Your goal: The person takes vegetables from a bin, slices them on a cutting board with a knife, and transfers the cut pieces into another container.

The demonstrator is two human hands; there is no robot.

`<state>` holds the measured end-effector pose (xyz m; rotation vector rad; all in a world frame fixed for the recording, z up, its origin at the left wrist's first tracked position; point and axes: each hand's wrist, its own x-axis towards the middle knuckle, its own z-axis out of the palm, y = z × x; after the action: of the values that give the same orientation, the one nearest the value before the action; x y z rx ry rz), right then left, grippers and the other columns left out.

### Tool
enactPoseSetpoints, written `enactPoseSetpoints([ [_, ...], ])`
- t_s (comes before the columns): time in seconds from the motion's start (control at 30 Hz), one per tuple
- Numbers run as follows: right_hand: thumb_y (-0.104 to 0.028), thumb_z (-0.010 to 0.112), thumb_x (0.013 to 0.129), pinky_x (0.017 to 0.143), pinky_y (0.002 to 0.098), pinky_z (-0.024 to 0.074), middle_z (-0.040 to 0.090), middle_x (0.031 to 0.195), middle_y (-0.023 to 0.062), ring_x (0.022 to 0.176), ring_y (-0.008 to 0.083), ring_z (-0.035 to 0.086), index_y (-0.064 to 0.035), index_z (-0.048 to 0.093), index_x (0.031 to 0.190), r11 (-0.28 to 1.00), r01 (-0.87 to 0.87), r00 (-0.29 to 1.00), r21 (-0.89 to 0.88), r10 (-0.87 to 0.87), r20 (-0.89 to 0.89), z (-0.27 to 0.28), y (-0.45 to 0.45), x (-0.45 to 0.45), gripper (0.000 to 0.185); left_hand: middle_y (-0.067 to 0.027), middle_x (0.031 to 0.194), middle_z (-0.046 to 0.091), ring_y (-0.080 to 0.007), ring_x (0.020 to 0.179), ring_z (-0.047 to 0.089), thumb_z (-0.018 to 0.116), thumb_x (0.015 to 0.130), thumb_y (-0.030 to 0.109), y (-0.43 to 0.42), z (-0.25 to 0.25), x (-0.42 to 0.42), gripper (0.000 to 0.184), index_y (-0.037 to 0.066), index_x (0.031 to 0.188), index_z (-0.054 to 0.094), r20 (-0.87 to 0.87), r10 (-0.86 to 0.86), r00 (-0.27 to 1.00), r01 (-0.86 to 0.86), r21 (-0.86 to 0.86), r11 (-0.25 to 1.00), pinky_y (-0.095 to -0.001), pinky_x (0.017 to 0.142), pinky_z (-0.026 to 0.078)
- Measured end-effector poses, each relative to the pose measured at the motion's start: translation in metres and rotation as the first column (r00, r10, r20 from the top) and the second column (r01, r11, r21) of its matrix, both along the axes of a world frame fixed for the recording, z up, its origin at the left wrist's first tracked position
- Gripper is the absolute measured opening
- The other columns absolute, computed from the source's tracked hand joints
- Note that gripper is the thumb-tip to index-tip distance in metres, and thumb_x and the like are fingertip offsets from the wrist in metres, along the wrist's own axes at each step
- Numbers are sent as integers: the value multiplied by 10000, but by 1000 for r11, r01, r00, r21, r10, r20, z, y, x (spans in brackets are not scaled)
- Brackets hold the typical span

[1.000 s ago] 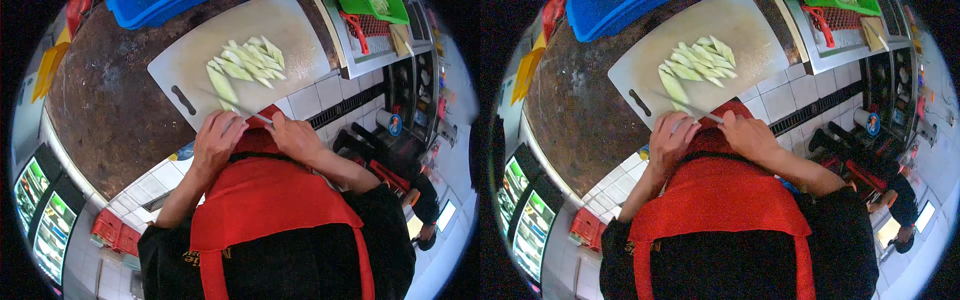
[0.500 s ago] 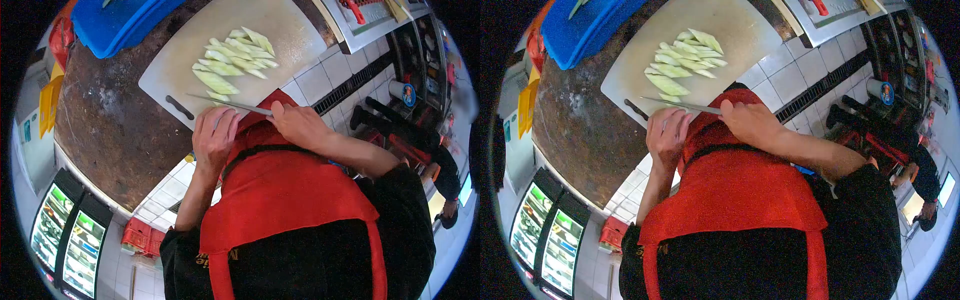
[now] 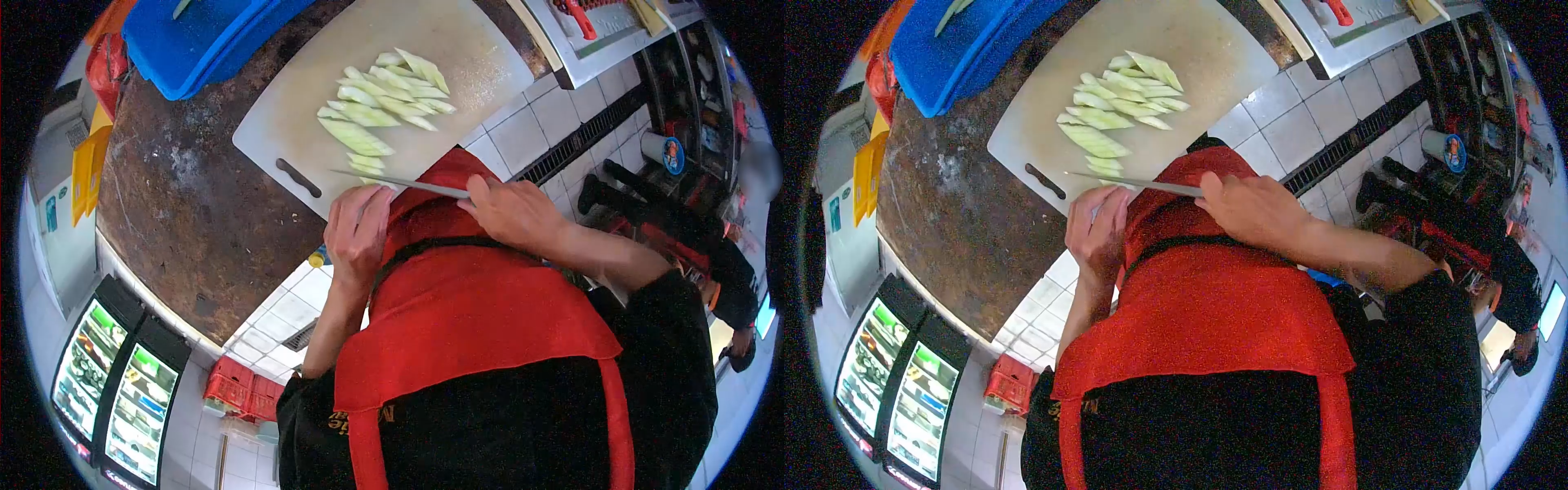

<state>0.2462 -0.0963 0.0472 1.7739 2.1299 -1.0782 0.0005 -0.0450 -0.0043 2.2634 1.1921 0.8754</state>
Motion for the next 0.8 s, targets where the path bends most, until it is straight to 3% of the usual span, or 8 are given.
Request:
enactPoseSetpoints([
  [0.1, -331, 476, 1041, 570, 517, 557, 664, 753, 211, 694, 415, 701, -26, 475, 965, 999, -19, 999, -49, 21, 42, 20, -15, 11, 314, -80, 954, 704, -260, 854, 688, 820, 728, -18, -2, -1, -1, 210, 47, 917, 755, -17, 17, 1000, -17, 20, 1000, -358, 743, 563],
  [0.33, -363, 526, 1027, 638, 549, 529, 651, 789, 249, 742, 467, 659, -18, 446, 994, 999, 21, 1000, -31, -22, -3, -24, 9, -2, 356, -76, 953, 707, -259, 854, 691, 812, 744, -22, 1, 1, 1, 193, 50, 913, 754, -1, 20, 1000, -20, 23, 1000, -352, 744, 564],
  [0.47, -404, 552, 1017, 703, 557, 487, 640, 776, 258, 796, 471, 636, -38, 470, 1024, 996, 3, 991, -93, -15, -131, -5, 29, 22, 375, -86, 978, 696, -281, 884, 687, 774, 785, -15, 5, -2, 9, 170, 32, 945, 741, 21, 17, 1000, -18, 31, 999, -369, 765, 572],
  [0.6, -433, 508, 1028, 728, 596, 479, 640, 828, 303, 807, 523, 620, -8, 470, 1091, 990, 135, 977, -48, -141, -160, 13, 20, 43, 431, -100, 1001, 719, -286, 900, 709, 777, 806, 12, 33, 24, 1, 145, 44, 943, 741, 110, 13, 994, -8, -50, 999, -374, 814, 577],
  [0.63, -422, 508, 1028, 735, 597, 480, 637, 826, 308, 814, 524, 621, -6, 459, 1092, 981, 167, 967, -102, -183, -177, 18, 16, 38, 424, -116, 986, 732, -288, 915, 720, 767, 822, 22, 51, 41, -11, 118, 45, 933, 738, 87, 84, 993, -89, 56, 994, -372, 840, 574],
  [0.7, -399, 516, 1023, 755, 604, 480, 631, 822, 317, 829, 523, 626, -7, 445, 1095, 978, 179, 943, -109, -203, -266, 3, 7, 19, 405, -145, 1033, 737, -289, 935, 718, 716, 871, 16, 108, 89, -29, 118, 26, 989, 718, 76, 157, 985, -172, 281, 944, -371, 831, 573],
  [0.77, -383, 547, 1008, 802, 621, 476, 635, 845, 335, 863, 514, 644, -17, 441, 1090, 988, 111, 950, -108, -138, -281, -14, 7, -7, 390, -139, 1081, 732, -304, 966, 713, 710, 900, 55, 175, 114, -28, 191, 24, 1088, 698, 203, 129, 971, -185, 288, 940, -392, 861, 571],
  [0.8, -397, 549, 1007, 825, 613, 480, 649, 920, 334, 917, 533, 642, -25, 428, 1109, 991, 72, 956, -115, -102, -274, -20, 10, -18, 404, -140, 1127, 726, -324, 1003, 709, 688, 934, 82, 211, 123, -24, 306, 37, 1235, 648, 91, 100, 991, -116, 196, 974, -416, 928, 547],
])
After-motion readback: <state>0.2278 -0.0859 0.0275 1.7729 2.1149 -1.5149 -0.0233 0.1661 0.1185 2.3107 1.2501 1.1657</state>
